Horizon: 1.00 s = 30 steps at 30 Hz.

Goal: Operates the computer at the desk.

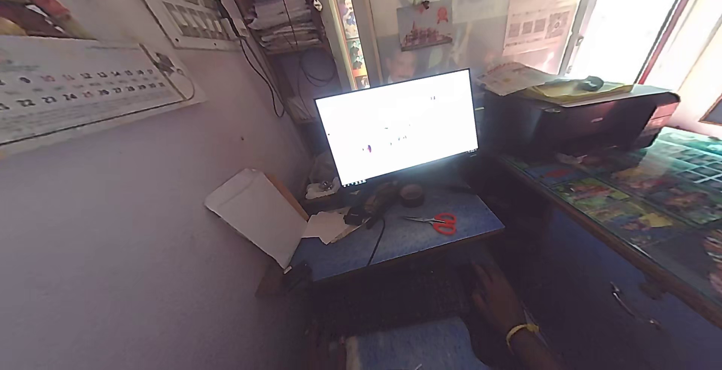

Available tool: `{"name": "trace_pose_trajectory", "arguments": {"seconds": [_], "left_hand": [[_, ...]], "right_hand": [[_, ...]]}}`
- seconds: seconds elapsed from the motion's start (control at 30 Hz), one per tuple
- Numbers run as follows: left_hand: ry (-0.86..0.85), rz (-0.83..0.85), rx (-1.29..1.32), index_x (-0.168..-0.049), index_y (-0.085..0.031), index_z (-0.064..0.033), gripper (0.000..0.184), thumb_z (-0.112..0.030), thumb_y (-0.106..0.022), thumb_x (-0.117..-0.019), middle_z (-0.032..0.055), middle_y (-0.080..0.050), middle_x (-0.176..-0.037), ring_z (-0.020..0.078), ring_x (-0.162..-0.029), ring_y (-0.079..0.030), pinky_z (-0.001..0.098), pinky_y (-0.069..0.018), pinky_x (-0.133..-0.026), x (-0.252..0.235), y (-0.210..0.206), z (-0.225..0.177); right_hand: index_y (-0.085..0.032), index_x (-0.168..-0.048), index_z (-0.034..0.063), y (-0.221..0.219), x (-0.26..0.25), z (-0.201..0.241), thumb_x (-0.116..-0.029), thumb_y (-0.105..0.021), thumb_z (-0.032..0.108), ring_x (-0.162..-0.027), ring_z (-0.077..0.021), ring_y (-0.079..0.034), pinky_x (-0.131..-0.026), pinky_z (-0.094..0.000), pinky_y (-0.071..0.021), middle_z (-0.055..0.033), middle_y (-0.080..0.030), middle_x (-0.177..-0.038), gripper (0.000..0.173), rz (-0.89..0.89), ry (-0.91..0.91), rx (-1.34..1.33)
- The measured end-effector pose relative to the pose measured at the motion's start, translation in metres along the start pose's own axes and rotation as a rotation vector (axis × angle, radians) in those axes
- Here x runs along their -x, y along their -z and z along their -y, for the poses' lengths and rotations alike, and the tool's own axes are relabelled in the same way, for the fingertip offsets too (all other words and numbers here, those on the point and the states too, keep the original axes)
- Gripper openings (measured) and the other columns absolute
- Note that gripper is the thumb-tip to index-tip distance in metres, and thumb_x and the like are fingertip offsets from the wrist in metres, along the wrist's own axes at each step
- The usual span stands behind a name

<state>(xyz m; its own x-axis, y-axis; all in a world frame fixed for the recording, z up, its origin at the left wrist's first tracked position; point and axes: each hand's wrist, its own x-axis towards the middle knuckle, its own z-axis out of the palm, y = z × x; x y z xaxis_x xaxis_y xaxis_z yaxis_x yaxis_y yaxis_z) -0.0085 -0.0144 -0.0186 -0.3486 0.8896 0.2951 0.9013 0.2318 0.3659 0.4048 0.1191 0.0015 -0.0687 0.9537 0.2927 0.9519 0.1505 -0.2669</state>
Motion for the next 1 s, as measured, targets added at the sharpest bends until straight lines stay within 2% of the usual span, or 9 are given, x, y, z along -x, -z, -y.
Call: {"name": "trace_pose_trajectory", "arguments": {"seconds": [0.13, 0.27, 0.37, 0.47, 0.53, 0.73, 0.9, 1.0], "left_hand": [[0.000, -0.001, 0.010, -0.143, -0.054, 0.0020, 0.062, -0.045, -0.048, -0.1036, 0.0286, -0.034, -0.160, 0.0451, -0.150, -0.031, 0.0538, -0.0286, -0.122, 0.000, -0.002, 0.001], [-0.017, -0.021, 0.009, -0.142, -0.055, 0.0020, 0.061, -0.045, -0.049, -0.1032, 0.0292, -0.035, -0.159, 0.0454, -0.149, -0.033, 0.0540, -0.0297, -0.122, 0.001, -0.004, 0.004], [-0.031, -0.035, 0.000, -0.142, -0.056, 0.0017, 0.061, -0.046, -0.049, -0.1034, 0.0290, -0.037, -0.158, 0.0455, -0.149, -0.033, 0.0540, -0.0301, -0.122, 0.000, -0.007, 0.006], [-0.034, -0.041, 0.000, -0.142, -0.056, 0.0019, 0.062, -0.046, -0.049, -0.1034, 0.0286, -0.038, -0.158, 0.0444, -0.149, -0.033, 0.0538, -0.0301, -0.122, 0.000, -0.007, 0.007], [-0.034, -0.038, 0.000, -0.142, -0.055, 0.0027, 0.062, -0.046, -0.049, -0.1033, 0.0287, -0.037, -0.158, 0.0445, -0.149, -0.033, 0.0538, -0.0297, -0.122, 0.000, -0.007, 0.007], [-0.036, -0.049, 0.002, -0.141, -0.056, 0.0017, 0.060, -0.044, -0.050, -0.1032, 0.0277, -0.037, -0.159, 0.0428, -0.149, -0.035, 0.0531, -0.0305, -0.122, -0.001, -0.008, 0.007], [-0.034, -0.055, 0.009, -0.141, -0.057, 0.0009, 0.061, -0.046, -0.050, -0.1025, 0.0271, -0.037, -0.159, 0.0419, -0.147, -0.038, 0.0531, -0.0331, -0.120, 0.000, -0.006, 0.007], [-0.027, -0.078, 0.011, -0.140, -0.058, 0.0003, 0.062, -0.048, -0.049, -0.1027, 0.0260, -0.039, -0.158, 0.0416, -0.146, -0.040, 0.0529, -0.0349, -0.119, 0.003, -0.008, 0.007]], "right_hand": [[-0.059, -0.145, 0.0159, 0.003, -0.001, 0.000, -0.0940, -0.060, 0.034, -0.141, -0.0371, -0.048, -0.114, -0.0515, -0.0421, -0.0166, -0.049, -0.155, 0.055, 0.104, -0.025, 0.002], [-0.062, -0.141, 0.0153, -0.001, 0.000, -0.002, -0.0932, -0.059, 0.033, -0.138, -0.0353, -0.052, -0.112, -0.0503, -0.0450, -0.0146, -0.053, -0.151, 0.052, 0.051, 0.012, 0.027], [-0.057, -0.145, 0.0141, 0.002, 0.000, 0.001, -0.0918, -0.061, 0.032, -0.138, -0.0353, -0.053, -0.112, -0.0504, -0.0453, -0.0153, -0.055, -0.149, 0.057, 0.037, -0.012, 0.020], [-0.053, -0.149, 0.0121, 0.010, -0.002, 0.006, -0.0967, -0.058, 0.034, -0.143, -0.0349, -0.046, -0.118, -0.0494, -0.0384, -0.0162, -0.048, -0.155, 0.057, 0.137, -0.104, 0.008], [-0.053, -0.149, 0.0110, 0.010, -0.003, 0.005, -0.0982, -0.058, 0.033, -0.144, -0.0353, -0.045, -0.118, -0.0494, -0.0382, -0.0171, -0.047, -0.156, 0.056, 0.142, -0.121, -0.007], [-0.052, -0.151, 0.0183, 0.005, -0.002, 0.001, -0.1025, -0.051, 0.038, -0.148, -0.0305, -0.042, -0.120, -0.0485, -0.0370, -0.0119, -0.045, -0.159, 0.053, 0.164, -0.048, -0.039], [-0.055, -0.147, 0.0114, 0.000, 0.000, 0.000, -0.1003, -0.053, 0.036, -0.143, -0.0305, -0.048, -0.118, -0.0459, -0.0400, -0.0125, -0.053, -0.152, 0.053, 0.061, 0.051, -0.060], [-0.052, -0.148, 0.0094, 0.010, -0.001, 0.007, -0.0971, -0.057, 0.037, -0.140, -0.0307, -0.051, -0.117, -0.0479, -0.0409, -0.0138, -0.055, -0.149, 0.058, 0.123, -0.061, -0.110]]}}
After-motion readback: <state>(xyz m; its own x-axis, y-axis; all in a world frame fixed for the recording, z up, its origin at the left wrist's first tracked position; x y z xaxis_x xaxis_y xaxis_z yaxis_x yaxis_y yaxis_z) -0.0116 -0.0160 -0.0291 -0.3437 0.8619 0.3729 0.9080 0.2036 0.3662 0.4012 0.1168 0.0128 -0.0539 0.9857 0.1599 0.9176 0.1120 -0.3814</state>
